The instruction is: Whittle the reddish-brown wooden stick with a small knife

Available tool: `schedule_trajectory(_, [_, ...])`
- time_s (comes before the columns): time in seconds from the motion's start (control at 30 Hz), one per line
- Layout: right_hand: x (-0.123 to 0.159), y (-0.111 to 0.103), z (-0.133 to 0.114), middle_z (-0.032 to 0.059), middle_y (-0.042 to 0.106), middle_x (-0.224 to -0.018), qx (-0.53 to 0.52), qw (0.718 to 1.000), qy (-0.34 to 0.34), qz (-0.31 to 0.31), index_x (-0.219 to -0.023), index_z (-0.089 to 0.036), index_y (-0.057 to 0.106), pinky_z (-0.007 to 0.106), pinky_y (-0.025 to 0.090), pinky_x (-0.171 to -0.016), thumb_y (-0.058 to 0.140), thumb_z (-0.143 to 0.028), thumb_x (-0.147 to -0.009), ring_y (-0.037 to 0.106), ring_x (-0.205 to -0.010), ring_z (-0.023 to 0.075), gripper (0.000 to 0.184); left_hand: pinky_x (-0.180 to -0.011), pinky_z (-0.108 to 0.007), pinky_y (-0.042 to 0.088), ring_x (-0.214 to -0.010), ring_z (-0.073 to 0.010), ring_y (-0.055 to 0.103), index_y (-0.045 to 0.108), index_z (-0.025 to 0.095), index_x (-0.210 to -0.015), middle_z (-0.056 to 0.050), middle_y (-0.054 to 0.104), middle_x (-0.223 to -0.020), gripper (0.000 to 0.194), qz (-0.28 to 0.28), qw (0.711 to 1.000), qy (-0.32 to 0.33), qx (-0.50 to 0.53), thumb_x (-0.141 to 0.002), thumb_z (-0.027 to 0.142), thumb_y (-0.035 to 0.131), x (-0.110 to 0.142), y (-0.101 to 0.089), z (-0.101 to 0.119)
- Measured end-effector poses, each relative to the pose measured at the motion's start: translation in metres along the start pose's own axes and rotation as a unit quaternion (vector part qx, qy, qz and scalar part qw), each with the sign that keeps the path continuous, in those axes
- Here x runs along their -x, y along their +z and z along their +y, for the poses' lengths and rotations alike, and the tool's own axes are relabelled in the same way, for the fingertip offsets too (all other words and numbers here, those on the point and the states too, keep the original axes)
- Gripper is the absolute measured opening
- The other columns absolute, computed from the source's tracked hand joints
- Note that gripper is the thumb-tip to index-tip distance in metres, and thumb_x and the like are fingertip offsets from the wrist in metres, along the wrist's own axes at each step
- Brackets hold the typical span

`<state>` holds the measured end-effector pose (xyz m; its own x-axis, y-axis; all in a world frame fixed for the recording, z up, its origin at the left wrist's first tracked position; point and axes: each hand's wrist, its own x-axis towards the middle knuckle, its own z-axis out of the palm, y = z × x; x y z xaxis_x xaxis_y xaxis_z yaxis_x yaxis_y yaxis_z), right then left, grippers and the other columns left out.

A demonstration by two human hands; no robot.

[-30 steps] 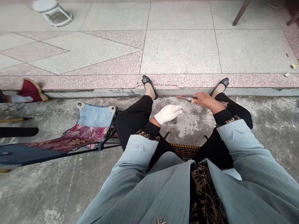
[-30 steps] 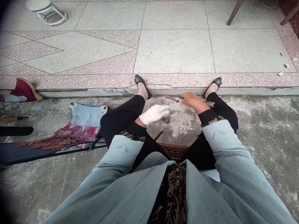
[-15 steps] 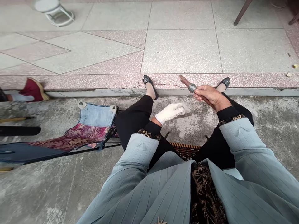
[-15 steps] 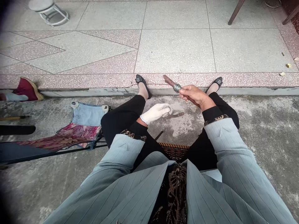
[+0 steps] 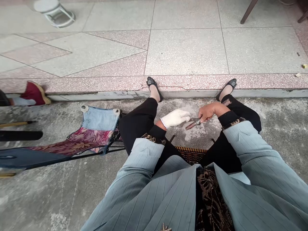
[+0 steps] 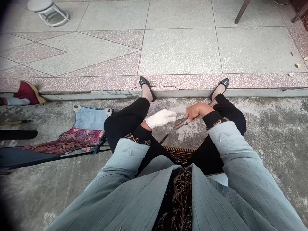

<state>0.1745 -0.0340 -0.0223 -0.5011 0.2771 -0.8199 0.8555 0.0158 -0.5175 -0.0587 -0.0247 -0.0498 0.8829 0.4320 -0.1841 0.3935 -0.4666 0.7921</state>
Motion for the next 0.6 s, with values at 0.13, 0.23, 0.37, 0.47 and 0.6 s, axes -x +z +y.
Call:
schedule_trajectory(0.13, [0.014,-0.001,0.005,-0.0026,0.060,-0.068,-0.162,0.966,-0.200,-0.036,-0.090,-0.013,0.069,0.021,0.037,-0.056,0.074,-0.051,-0.077,0.048,-0.056,0.0068,0.040,-0.067,-0.025,0.044,-0.070,-0.0141,0.057,0.067,0.015,-0.089,-0.003,0.065,-0.079,0.037,0.053,0.996,-0.021,0.075,-0.093,0.046,0.046,-0.001,0.000,0.000])
schedule_trajectory(0.23, [0.025,-0.004,0.011,-0.0037,0.056,-0.066,-0.309,0.900,-0.274,0.140,-0.085,-0.014,0.065,0.021,0.034,-0.053,0.074,-0.055,-0.077,0.043,-0.053,0.0058,0.043,-0.063,-0.026,0.044,-0.063,-0.0130,0.055,0.066,0.016,-0.090,-0.003,0.063,-0.073,0.039,0.097,0.987,-0.059,0.116,-0.095,0.047,0.043,-0.002,0.000,0.004])
schedule_trajectory(0.37, [0.018,-0.010,0.015,-0.0020,0.052,-0.063,-0.369,0.857,-0.173,0.316,-0.069,-0.017,0.054,0.023,0.033,-0.050,0.070,-0.051,-0.083,0.042,-0.052,0.0074,0.040,-0.058,-0.025,0.041,-0.055,-0.0118,0.051,0.067,0.018,-0.084,-0.001,0.059,-0.062,0.035,0.076,0.989,-0.073,0.104,-0.093,0.047,0.048,-0.002,0.000,0.009])
schedule_trajectory(0.47, [0.006,-0.014,0.014,0.0005,0.053,-0.062,-0.265,0.888,-0.035,0.375,-0.068,-0.017,0.056,0.025,0.037,-0.055,0.062,-0.042,-0.090,0.046,-0.054,0.0104,0.034,-0.063,-0.025,0.041,-0.060,-0.0125,0.054,0.068,0.018,-0.084,-0.001,0.061,-0.066,0.032,0.062,0.991,-0.074,0.091,-0.091,0.045,0.052,-0.002,-0.002,0.009])
schedule_trajectory(0.6, [-0.002,-0.014,0.008,0.0060,0.061,-0.072,-0.059,0.924,0.062,0.372,-0.083,-0.015,0.068,0.029,0.038,-0.062,0.058,-0.040,-0.091,0.054,-0.066,0.0170,0.028,-0.069,-0.026,0.043,-0.071,-0.0147,0.059,0.067,0.020,-0.080,-0.001,0.065,-0.073,0.021,0.056,0.993,-0.079,0.062,-0.086,0.038,0.058,-0.006,0.000,0.004])
